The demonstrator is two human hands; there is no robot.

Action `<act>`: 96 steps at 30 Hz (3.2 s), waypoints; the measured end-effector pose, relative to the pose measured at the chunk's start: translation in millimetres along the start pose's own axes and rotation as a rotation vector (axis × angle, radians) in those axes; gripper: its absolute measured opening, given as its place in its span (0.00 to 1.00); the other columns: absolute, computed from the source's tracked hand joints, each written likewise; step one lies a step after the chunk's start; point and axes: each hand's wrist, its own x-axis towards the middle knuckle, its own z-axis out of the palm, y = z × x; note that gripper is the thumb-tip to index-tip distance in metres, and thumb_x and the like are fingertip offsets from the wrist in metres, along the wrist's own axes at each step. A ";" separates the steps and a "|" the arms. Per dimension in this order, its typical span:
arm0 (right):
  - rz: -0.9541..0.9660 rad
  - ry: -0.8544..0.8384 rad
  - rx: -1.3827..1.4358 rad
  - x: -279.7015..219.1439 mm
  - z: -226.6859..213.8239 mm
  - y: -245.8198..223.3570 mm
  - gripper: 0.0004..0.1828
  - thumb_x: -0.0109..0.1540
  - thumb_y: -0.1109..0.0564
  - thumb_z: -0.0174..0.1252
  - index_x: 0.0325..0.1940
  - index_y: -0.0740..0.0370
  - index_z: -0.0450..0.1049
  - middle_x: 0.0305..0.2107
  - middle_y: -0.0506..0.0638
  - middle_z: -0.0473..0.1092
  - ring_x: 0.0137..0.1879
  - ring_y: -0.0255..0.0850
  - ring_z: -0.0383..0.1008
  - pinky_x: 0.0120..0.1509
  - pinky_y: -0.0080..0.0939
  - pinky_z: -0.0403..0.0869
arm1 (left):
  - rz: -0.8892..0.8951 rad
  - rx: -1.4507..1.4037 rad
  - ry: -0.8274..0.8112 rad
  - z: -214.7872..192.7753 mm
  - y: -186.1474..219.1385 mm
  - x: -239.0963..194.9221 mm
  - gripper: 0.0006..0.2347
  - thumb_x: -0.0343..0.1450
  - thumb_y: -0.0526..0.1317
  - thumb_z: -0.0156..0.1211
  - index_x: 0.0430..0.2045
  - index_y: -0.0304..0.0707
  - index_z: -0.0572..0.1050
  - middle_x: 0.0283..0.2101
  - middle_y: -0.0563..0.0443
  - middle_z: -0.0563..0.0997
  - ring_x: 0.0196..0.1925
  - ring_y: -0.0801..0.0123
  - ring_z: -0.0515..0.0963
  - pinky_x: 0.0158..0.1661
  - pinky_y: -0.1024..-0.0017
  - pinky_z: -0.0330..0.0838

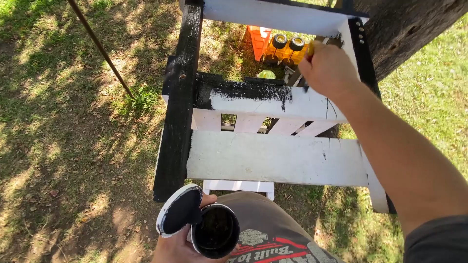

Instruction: A person is painting a white wooden structure with black paint using a paintbrush.

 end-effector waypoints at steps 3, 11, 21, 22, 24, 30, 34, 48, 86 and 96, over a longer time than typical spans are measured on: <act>0.096 -0.217 0.097 -12.8 -14.3 -52.1 0.19 0.72 0.55 0.43 0.64 0.68 0.64 0.25 0.55 0.71 0.26 0.39 0.73 0.22 0.31 0.75 | 0.239 -0.020 0.122 7.4 -2.4 -7.4 0.40 0.49 0.40 0.83 0.58 0.42 0.68 0.52 0.52 0.83 0.63 0.68 0.77 0.59 0.67 0.72; 0.199 -0.069 0.799 3.0 16.6 -45.0 0.11 0.70 0.54 0.48 0.38 0.59 0.73 0.25 0.48 0.70 0.26 0.32 0.68 0.28 0.31 0.70 | 0.001 0.019 0.085 3.9 15.9 -2.2 0.33 0.44 0.43 0.86 0.46 0.48 0.81 0.51 0.56 0.83 0.57 0.71 0.81 0.56 0.69 0.74; 0.194 -0.015 0.677 -14.5 -21.2 -45.0 0.09 0.70 0.56 0.48 0.42 0.60 0.73 0.28 0.51 0.70 0.28 0.33 0.66 0.28 0.32 0.68 | -0.255 -0.044 -0.117 -2.9 25.6 4.4 0.34 0.49 0.47 0.82 0.53 0.57 0.78 0.57 0.62 0.82 0.63 0.76 0.80 0.63 0.73 0.73; 0.190 -0.016 0.680 -10.1 -13.5 -60.1 0.09 0.70 0.56 0.48 0.42 0.60 0.73 0.28 0.51 0.70 0.28 0.33 0.66 0.28 0.32 0.68 | -0.255 -0.043 -0.113 -6.0 24.4 1.3 0.34 0.49 0.47 0.82 0.53 0.57 0.78 0.57 0.62 0.82 0.63 0.76 0.80 0.63 0.73 0.73; 0.180 -0.034 0.791 -5.7 0.3 -92.6 0.09 0.70 0.53 0.51 0.37 0.56 0.73 0.24 0.46 0.69 0.24 0.30 0.64 0.24 0.28 0.65 | -0.046 -0.004 -0.026 -14.4 20.7 -8.2 0.32 0.50 0.46 0.81 0.51 0.53 0.79 0.54 0.59 0.84 0.60 0.76 0.81 0.57 0.74 0.74; 0.077 -0.254 0.424 5.6 4.0 -113.6 0.14 0.73 0.55 0.44 0.43 0.67 0.70 0.26 0.56 0.70 0.24 0.37 0.67 0.25 0.29 0.70 | -0.023 -0.008 -0.056 -22.9 6.4 -6.5 0.33 0.49 0.44 0.83 0.52 0.51 0.78 0.54 0.57 0.83 0.58 0.76 0.80 0.57 0.73 0.70; 0.056 -0.141 0.594 14.5 -1.7 -102.1 0.16 0.72 0.51 0.47 0.32 0.59 0.68 0.21 0.48 0.65 0.23 0.36 0.63 0.28 0.38 0.66 | -0.049 -0.018 0.006 -21.9 6.0 -13.8 0.32 0.49 0.44 0.82 0.51 0.53 0.79 0.53 0.59 0.85 0.57 0.78 0.82 0.56 0.76 0.71; -0.165 -0.369 0.296 3.4 -55.3 -118.0 0.12 0.69 0.49 0.51 0.53 0.45 0.78 0.35 0.50 0.74 0.33 0.42 0.64 0.40 0.44 0.63 | -0.141 0.011 0.073 -24.1 8.1 -24.6 0.34 0.47 0.46 0.83 0.51 0.56 0.79 0.54 0.61 0.85 0.58 0.79 0.83 0.57 0.75 0.73; -0.374 -0.399 0.414 41.1 -19.0 -108.0 0.12 0.68 0.51 0.51 0.48 0.58 0.76 0.36 0.55 0.73 0.37 0.43 0.68 0.45 0.43 0.71 | -0.061 -0.052 0.409 25.7 -37.7 -55.5 0.41 0.38 0.50 0.86 0.49 0.45 0.79 0.55 0.51 0.79 0.59 0.63 0.80 0.60 0.62 0.69; -0.390 -0.340 0.541 35.2 -30.1 -116.2 0.09 0.68 0.54 0.54 0.48 0.52 0.78 0.33 0.53 0.75 0.29 0.39 0.65 0.37 0.40 0.69 | 0.015 0.046 0.457 30.8 -68.6 -58.6 0.41 0.40 0.52 0.84 0.50 0.43 0.79 0.52 0.48 0.81 0.58 0.61 0.79 0.62 0.59 0.64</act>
